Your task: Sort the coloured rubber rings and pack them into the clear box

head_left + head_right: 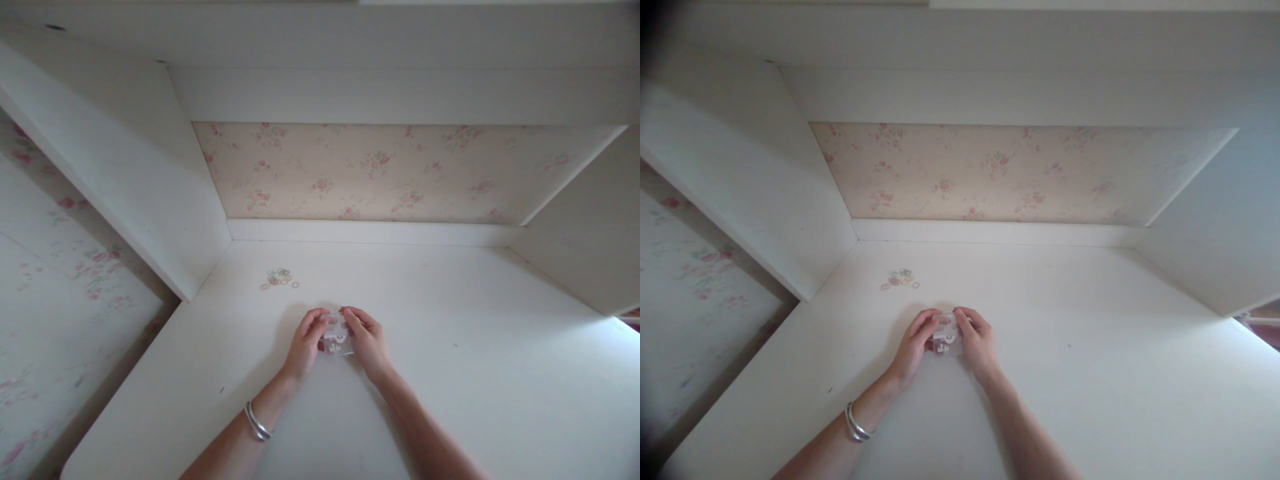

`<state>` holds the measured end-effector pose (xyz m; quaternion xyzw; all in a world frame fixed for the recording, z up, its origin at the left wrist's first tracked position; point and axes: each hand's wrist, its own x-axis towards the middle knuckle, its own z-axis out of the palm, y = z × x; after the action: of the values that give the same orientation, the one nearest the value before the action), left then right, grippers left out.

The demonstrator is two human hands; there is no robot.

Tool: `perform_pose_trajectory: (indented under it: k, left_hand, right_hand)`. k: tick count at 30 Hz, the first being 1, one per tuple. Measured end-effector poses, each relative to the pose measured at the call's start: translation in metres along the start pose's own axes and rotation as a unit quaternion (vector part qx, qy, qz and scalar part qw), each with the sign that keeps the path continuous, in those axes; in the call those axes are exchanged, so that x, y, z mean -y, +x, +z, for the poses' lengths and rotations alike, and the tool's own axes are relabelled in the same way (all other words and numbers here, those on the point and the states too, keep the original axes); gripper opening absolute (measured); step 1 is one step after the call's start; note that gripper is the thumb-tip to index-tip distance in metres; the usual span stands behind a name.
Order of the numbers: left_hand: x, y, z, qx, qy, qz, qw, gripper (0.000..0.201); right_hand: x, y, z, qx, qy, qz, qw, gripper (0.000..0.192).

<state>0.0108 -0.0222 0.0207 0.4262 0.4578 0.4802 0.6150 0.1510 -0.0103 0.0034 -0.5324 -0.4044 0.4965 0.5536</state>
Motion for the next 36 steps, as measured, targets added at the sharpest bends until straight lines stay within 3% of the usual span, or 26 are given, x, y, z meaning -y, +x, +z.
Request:
perform_pose_trajectory:
  k: [8, 14, 22, 26, 30, 36]
  left_hand:
    - [-0.006, 0.000, 0.002, -0.041, 0.006, 0.026, 0.999, 0.037]
    - [-0.004, 0.002, 0.002, -0.021, 0.043, 0.069, 0.996, 0.033]
    - [0.000, 0.002, 0.002, -0.011, 0.019, 0.041, 0.999, 0.035]
    - [-0.003, 0.001, 0.002, 0.012, 0.013, 0.004, 1.000, 0.048]
    - [-0.005, 0.000, 0.000, 0.072, 0.047, -0.010, 0.996, 0.044]
    - [-0.008, -0.003, -0.001, 0.091, 0.117, -0.024, 0.989, 0.041]
  right_hand:
    - [0.006, -0.005, 0.002, 0.055, 0.000, 0.024, 0.998, 0.044]
    - [0.016, -0.008, 0.003, 0.101, -0.012, 0.019, 0.995, 0.038]
    - [0.012, -0.007, 0.004, 0.068, -0.013, 0.009, 0.998, 0.041]
    - [0.014, 0.000, -0.002, -0.003, 0.018, 0.012, 1.000, 0.041]
    - [0.018, 0.008, -0.013, -0.081, 0.056, 0.009, 0.995, 0.040]
    - [0.018, 0.007, -0.014, -0.079, 0.069, 0.005, 0.994, 0.040]
